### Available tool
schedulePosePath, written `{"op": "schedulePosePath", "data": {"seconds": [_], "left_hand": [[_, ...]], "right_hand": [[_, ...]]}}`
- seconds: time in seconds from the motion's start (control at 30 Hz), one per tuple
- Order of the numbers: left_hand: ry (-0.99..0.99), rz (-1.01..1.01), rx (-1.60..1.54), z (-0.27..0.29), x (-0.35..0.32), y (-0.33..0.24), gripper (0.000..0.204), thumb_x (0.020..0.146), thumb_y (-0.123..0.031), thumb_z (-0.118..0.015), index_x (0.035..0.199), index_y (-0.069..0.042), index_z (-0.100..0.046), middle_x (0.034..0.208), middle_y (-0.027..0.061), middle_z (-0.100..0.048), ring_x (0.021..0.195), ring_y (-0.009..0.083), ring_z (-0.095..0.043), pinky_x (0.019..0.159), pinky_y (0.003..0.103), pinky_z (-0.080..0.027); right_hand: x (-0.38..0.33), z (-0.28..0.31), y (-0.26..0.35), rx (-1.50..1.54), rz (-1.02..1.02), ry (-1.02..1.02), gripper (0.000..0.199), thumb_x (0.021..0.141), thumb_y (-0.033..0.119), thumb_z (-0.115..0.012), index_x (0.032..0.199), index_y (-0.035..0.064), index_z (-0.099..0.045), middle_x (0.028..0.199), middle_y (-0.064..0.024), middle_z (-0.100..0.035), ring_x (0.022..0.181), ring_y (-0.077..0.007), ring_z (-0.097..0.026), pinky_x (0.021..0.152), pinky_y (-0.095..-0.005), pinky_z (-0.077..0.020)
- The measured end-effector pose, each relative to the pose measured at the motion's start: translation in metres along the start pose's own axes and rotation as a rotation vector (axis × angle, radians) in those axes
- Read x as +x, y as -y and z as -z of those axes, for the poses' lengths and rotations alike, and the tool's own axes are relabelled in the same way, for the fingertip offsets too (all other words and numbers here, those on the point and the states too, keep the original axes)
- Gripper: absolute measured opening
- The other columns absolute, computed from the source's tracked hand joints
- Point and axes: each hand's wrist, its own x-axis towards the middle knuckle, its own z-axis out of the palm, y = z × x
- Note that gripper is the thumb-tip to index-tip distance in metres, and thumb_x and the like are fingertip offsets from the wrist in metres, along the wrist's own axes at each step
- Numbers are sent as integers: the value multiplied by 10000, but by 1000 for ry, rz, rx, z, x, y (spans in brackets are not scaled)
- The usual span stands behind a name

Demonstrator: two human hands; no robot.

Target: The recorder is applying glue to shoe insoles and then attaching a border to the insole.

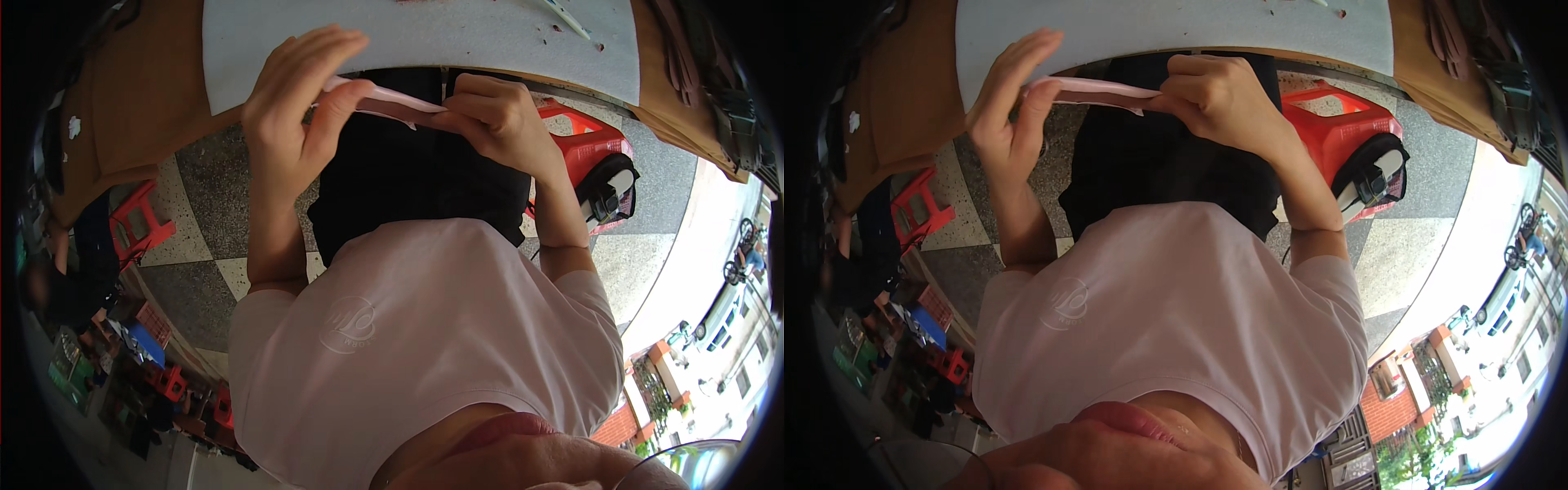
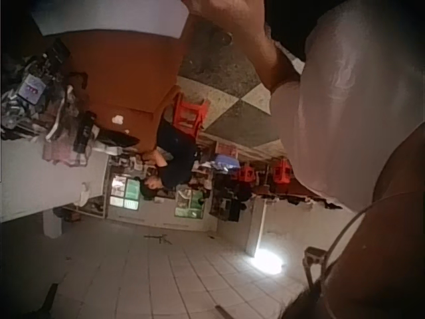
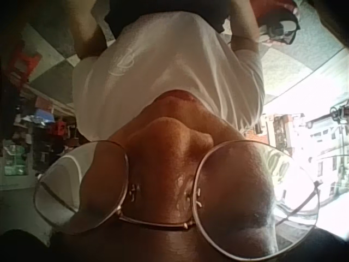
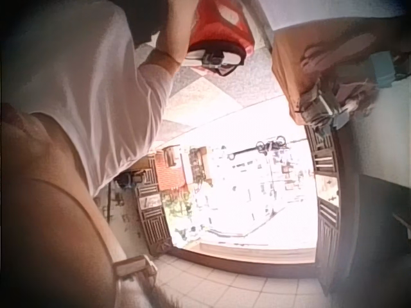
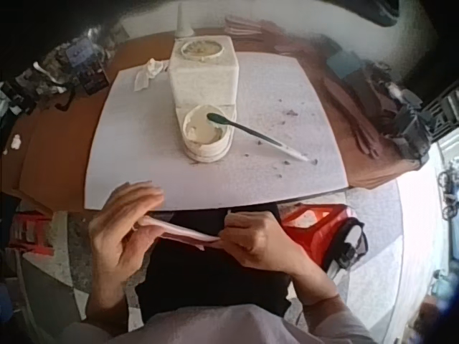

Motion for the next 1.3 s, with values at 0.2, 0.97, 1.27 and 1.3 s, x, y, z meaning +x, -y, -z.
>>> {"op": "schedulePosePath", "data": {"seconds": [0.2, 0.97, 1.27, 1.3], "left_hand": [[352, -115, 95, -15, -12, -9, 137, 648, -98, -646, 752, -28, -591, 652, 61, -596, 639, 195, -586, 578, 292, -438], [-224, 755, -772, -51, -43, -19, 70, 794, -42, -520, 798, 10, -566, 671, -19, -536, 611, 12, -452, 537, 141, -351], [-192, 746, -849, -59, -43, -28, 77, 812, -51, -491, 812, 4, -545, 668, -26, -513, 595, 5, -421, 532, 142, -334], [-172, 745, -860, -59, -44, -28, 78, 814, -55, -490, 817, 3, -541, 671, -25, -511, 596, 4, -419, 531, 143, -332]], "right_hand": [[7, 9, 8, -248, 108, 48, 133, 623, 97, -638, 618, 25, -526, 617, -54, -441, 536, -194, -484, 466, -304, -382], [-17, -8, 9, 258, -162, -797, 76, 786, 21, -514, 791, -37, -562, 680, -65, -546, 588, -95, -499, 549, -179, -395], [-7, -36, 16, 572, -308, -649, 121, 812, 93, -517, 824, -26, -531, 632, -10, -516, 559, -44, -462, 508, -165, -383], [-6, -35, 16, 571, -306, -647, 121, 812, 93, -517, 824, -26, -531, 632, -10, -516, 559, -44, -462, 508, -165, -383]]}}
